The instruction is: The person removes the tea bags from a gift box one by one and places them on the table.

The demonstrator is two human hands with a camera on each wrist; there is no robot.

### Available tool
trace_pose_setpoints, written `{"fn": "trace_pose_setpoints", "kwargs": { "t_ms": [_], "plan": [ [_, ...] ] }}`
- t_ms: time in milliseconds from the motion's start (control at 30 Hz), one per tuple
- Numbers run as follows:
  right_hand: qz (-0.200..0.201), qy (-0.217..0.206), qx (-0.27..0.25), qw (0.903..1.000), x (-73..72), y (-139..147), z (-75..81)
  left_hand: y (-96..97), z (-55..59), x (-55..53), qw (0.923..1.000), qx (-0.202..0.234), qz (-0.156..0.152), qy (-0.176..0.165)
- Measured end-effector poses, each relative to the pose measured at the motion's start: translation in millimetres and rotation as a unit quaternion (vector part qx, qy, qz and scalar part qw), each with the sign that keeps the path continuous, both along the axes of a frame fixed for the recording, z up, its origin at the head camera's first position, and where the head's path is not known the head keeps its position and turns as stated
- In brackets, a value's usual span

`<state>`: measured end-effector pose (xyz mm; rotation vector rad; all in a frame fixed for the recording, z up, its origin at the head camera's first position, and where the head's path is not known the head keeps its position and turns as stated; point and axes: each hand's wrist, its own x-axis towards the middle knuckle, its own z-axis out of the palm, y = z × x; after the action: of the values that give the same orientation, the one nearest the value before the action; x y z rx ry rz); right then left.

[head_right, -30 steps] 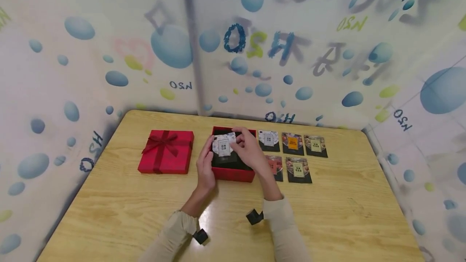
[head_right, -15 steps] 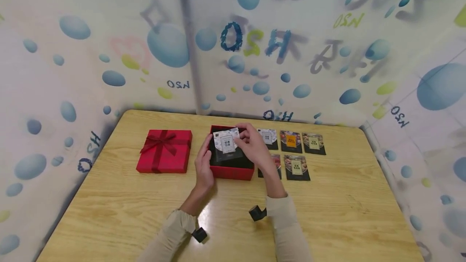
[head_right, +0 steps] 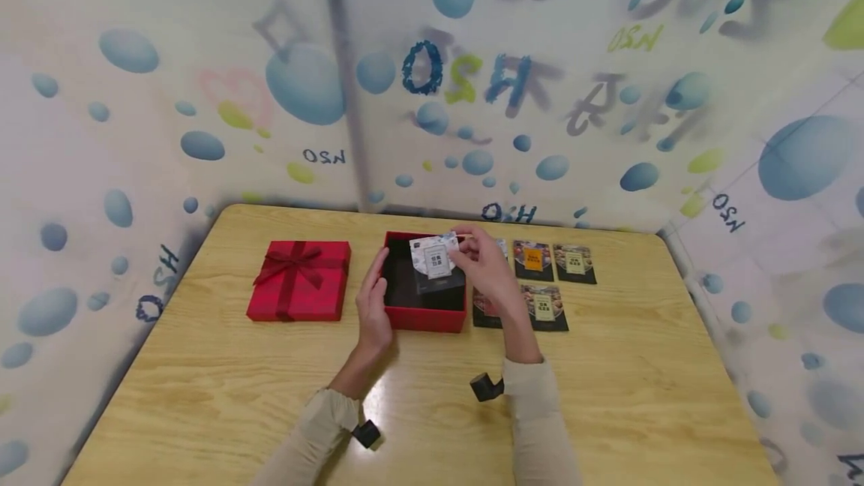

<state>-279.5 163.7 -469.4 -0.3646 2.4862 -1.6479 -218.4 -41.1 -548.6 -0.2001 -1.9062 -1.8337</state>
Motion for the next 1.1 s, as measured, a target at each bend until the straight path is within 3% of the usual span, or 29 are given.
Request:
{"fn": "trace_pose_setpoints", "kwargs": {
  "t_ms": [200, 333, 433, 567, 667, 833, 1100],
  "plan": [
    [-0.027, -0.035, -0.004, 0.9990, 4.9, 19, -3.4, -0.2, -30.8, -13.4, 0.9993, 0.005, 0.010, 0.036],
    [-0.046, -0.042, 0.000, 0.9980, 8.2, 34, -8.6, -2.0, -42.0, -17.8, 0.9990, -0.001, 0.008, 0.045],
    [-0.058, -0.039, 0.008, 0.9975, 8.9, 44, -9.9, -2.1, -43.3, -20.0, 0.9982, 0.002, 0.005, 0.060],
    [-0.059, -0.044, 0.014, 0.9972, 9.8, 57, -9.9, 0.4, -20.0, -10.7, 0.9976, 0.008, 0.004, 0.068],
    [-0.059, -0.052, 0.013, 0.9968, 10.7, 66, -10.6, 3.5, -16.9, -7.8, 0.9981, 0.012, 0.003, 0.060],
    [-0.077, -0.054, 0.011, 0.9955, 9.3, 82, -11.0, 5.3, -42.1, -17.3, 0.9984, 0.016, 0.010, 0.054],
    [-0.120, -0.023, 0.032, 0.9920, 11.0, 112, -6.9, 2.7, -42.6, -20.9, 0.9966, 0.018, 0.005, 0.080]
  ]
}}
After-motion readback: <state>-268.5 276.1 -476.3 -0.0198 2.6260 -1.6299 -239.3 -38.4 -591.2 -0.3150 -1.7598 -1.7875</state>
